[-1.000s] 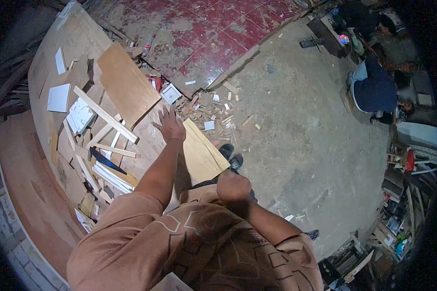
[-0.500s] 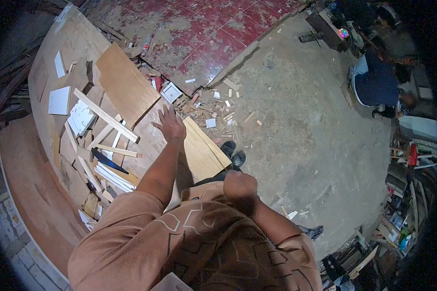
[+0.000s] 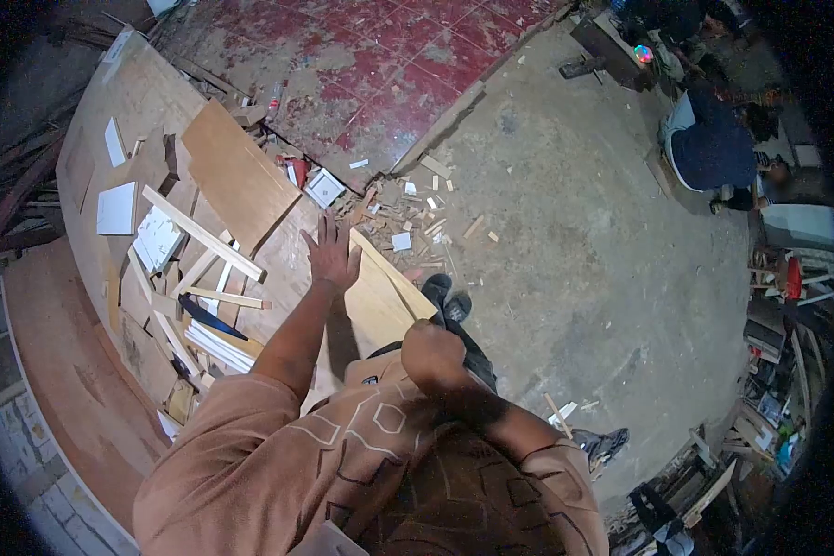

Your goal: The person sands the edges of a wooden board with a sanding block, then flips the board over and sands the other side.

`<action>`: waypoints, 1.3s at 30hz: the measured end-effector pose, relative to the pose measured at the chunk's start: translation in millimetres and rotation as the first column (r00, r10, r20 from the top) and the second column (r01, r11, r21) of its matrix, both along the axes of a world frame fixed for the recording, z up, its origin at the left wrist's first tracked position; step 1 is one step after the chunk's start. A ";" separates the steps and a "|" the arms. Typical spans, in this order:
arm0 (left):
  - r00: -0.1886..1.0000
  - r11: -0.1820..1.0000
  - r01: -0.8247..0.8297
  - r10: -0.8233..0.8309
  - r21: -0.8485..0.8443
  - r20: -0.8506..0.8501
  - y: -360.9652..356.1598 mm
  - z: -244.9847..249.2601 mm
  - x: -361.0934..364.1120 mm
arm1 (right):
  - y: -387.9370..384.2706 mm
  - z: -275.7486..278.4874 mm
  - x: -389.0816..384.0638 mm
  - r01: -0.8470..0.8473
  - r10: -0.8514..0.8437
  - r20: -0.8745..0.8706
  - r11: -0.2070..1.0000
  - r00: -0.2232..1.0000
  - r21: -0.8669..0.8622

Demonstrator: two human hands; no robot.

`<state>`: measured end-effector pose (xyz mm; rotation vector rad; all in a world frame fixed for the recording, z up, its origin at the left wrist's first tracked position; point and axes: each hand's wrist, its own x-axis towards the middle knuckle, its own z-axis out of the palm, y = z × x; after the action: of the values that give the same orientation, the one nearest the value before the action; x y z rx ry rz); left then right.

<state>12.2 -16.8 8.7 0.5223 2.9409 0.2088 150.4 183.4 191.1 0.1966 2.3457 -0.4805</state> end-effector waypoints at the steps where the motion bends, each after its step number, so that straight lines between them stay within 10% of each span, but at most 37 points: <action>1: 1.000 1.000 0.018 -0.018 -0.014 0.023 0.2 1.5 -1.0 | 0.4 -12.3 1.2 -0.008 0.008 -0.010 1.000 1.000 -0.025; 8: 0.997 0.997 0.056 -0.053 -0.054 0.052 -3.5 -1.3 -2.8 | -21.6 -130.8 -14.4 0.025 -0.028 -0.102 0.999 0.994 -0.031; 18: 1.000 0.999 0.026 -0.025 -0.033 0.013 -1.7 1.0 -1.6 | 26.9 -12.9 27.6 -0.059 0.059 0.007 0.998 0.998 -0.039; 23: 0.999 0.999 0.035 -0.036 0.034 0.028 -3.6 1.9 -0.7 | -19.0 -136.2 -5.6 0.071 -0.074 -0.078 0.997 0.994 -0.032; 33: 0.999 0.998 -0.029 0.027 0.055 0.029 -4.6 -2.5 0.5 | 18.3 -35.4 17.6 -0.024 0.025 0.108 1.000 0.994 -0.011; 39: 0.999 0.999 -0.022 0.021 0.043 0.031 -3.1 -3.5 -0.3 | -14.1 -142.2 -4.8 0.031 -0.032 -0.024 0.999 0.999 -0.040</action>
<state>11.9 -19.9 5.1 0.4891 2.9195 0.2818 145.5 169.3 49.0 0.2098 2.3576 -0.5470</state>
